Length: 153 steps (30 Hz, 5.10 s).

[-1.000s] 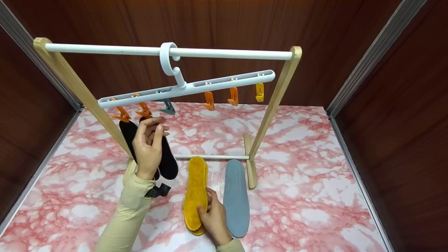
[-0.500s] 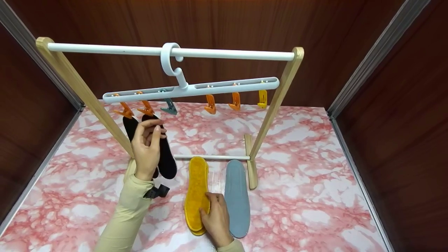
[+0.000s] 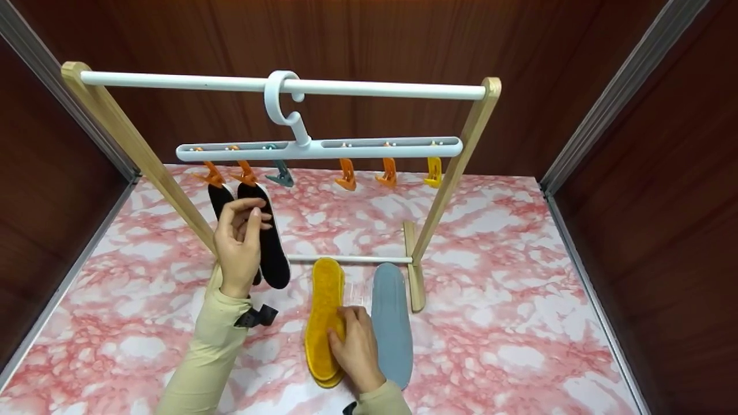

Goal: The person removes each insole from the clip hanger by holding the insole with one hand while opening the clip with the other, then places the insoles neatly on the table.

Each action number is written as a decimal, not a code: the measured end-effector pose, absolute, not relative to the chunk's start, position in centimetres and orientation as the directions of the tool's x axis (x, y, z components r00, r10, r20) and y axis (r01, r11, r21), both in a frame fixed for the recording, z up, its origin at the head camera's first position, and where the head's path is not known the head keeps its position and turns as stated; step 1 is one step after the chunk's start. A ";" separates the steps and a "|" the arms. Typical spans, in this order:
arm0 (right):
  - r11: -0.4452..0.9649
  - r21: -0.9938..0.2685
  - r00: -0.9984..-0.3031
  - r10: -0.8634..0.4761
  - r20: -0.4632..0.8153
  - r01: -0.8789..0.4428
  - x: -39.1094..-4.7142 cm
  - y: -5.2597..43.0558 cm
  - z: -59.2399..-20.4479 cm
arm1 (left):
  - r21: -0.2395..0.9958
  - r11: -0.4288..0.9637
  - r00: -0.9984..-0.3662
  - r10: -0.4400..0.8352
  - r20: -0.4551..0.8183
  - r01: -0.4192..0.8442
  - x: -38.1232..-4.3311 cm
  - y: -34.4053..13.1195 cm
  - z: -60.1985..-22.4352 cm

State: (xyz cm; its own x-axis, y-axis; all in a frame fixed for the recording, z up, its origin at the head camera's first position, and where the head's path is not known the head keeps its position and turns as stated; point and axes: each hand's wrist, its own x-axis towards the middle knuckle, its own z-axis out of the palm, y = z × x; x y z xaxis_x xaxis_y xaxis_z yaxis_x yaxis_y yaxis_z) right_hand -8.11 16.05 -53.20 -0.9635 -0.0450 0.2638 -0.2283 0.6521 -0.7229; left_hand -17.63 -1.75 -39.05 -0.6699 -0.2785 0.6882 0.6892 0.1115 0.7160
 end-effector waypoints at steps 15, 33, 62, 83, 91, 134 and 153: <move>0.186 -0.965 -0.981 -0.092 0.171 -0.186 -10.6 14.3 -51.2 | 0.735 0.110 -0.682 -0.301 0.666 0.669 -17.5 -2.4 -39.7; 0.087 -0.974 -0.976 -0.085 0.200 -0.208 -15.4 9.0 -47.7 | 0.807 0.090 -0.747 -0.329 0.578 0.584 -16.7 -3.6 -41.2; 0.040 -0.958 -0.956 0.063 0.286 -0.284 -16.6 5.5 -44.2 | 0.827 0.092 -0.738 -0.405 0.540 0.554 -14.9 -5.6 -43.2; 0.167 -0.970 -0.967 0.155 0.203 -0.177 -15.6 7.1 -44.9 | 0.770 0.170 -0.707 -0.312 0.634 0.615 -17.3 -4.7 -38.0; 0.085 -0.973 -0.968 0.117 0.223 -0.214 -15.0 7.5 -44.5 | 0.724 0.173 -0.663 -0.306 0.684 0.667 -17.9 -4.2 -36.2; -0.050 -0.972 -0.966 -0.116 0.233 -0.229 -16.0 8.9 -48.9 | 0.800 -0.060 -0.767 -0.334 0.547 0.597 -18.0 -3.4 -34.6; -0.053 -0.984 -0.974 -0.143 0.178 -0.172 -14.1 9.0 -46.7 | 0.794 -0.113 -0.777 -0.328 0.537 0.597 -17.9 -3.6 -34.6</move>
